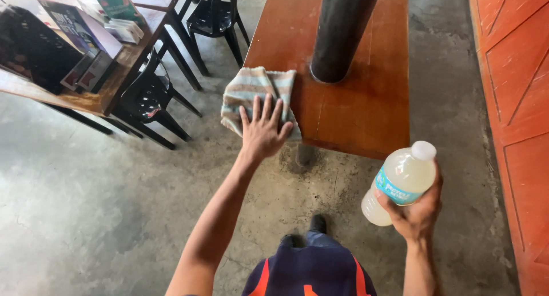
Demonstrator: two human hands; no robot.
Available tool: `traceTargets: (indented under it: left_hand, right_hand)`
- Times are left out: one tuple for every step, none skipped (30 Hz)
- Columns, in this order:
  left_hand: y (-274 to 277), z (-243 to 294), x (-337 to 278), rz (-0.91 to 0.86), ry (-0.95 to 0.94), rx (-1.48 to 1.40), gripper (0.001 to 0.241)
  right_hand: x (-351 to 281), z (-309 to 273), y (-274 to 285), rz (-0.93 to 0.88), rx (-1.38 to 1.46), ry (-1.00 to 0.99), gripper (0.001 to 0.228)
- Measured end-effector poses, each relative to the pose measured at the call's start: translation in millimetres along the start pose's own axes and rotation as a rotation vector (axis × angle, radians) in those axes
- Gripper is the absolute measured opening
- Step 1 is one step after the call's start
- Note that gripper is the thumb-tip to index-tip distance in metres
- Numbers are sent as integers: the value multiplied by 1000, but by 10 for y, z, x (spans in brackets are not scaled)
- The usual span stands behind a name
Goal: Spraying cleaning liquid onto a bar counter, wiping it with a cloth, and organizing bottles and mats.
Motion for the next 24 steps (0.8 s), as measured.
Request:
traceTargets:
  left_hand:
    - [-58,52,-52,-2,-4,0,75]
    - [-104,132,-102,15,-42,-8,75]
    - [-156,207,-167,32,-75,-16,75]
    - [-231,271,-200,31,-74,-18,75]
    - [-257,380,-232,79,-137,15,71]
    - [-284,492,-266,128,-200,47,67]
    - [-294,571,-271,135,-199,49,67]
    - [-310,683,-276,137,-237,7,70]
    - [-352,803,-297,132,-275,-38,72]
    - [-402,848,-251,133,-274,-38,72]
    - [-446,963,-226,162,-334,-67,67]
    - [-490,1080,-204,191,-394,-96,61]
    - [-519,1146,-169,193,-388,-100,61]
    - [-570,1229,-134,161,-396,-111,59]
    - [-600,1311,-64,139,-403,-118,57]
    - [-638,1388,-67,150,-395,-118,57]
    - [-696,1460,-87,115,-398,-140,55]
    - [-757,1537,-110,80,-400,-163,54]
    - [-791,1619,-158,85,-386,-162,54]
    - [-851,1732,-215,60,-405,-191,53]
    - [-925,1857,-286,32,-424,-221,53]
    - [-951,1917,-295,34,-411,-221,53]
    - [-973,1949,-260,-8,-399,-253,55]
    - [-992,1981,-228,-50,-387,-285,57]
  right_hand:
    - [84,23,65,3,-2,-2,109]
    - [168,49,65,-75,-149,5,110]
    - [248,87,65,-158,-294,14,111]
    - [363,102,110,-160,-295,13,111]
    - [480,133,62,-263,-392,22,110]
    - [593,171,21,-365,-489,32,110]
    - [751,190,31,-363,-487,39,110]
    - [877,279,-27,-479,-566,7,112]
    - [971,387,-61,-598,-648,-32,114]
    - [1157,438,-81,-598,-648,-31,114]
    - [1299,566,-106,-693,-771,-56,114]
    - [1440,701,-112,-787,-893,-84,114]
    - [1586,681,-130,-793,-896,-79,114]
    - [1698,679,-172,-873,-998,-35,107]
    - [1853,674,-225,-947,-1099,20,99]
    - [2004,729,-213,-945,-1101,35,99]
    - [2111,787,-251,-1010,-1141,91,103]
    - [2213,846,-284,-1074,-1181,148,107]
    - [2336,904,-308,-1081,-1180,163,107]
    - [2501,954,-303,-1016,-1199,167,107]
    - [2644,1017,-283,-952,-1217,168,107]
    - [2683,1056,-248,-960,-1215,179,107]
    - [2779,1068,-223,-929,-1177,146,105]
    - [2875,1079,-197,-898,-1138,112,103]
Point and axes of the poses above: each hand's wrist, its own x-axis towards the middle knuckle, its own y-axis out of the back of the hand, z = x × y, the point moved 8 cm from there along x, towards the middle knuckle, and after that the axes turned 15 degrees about -x, right-handed, at the moved point
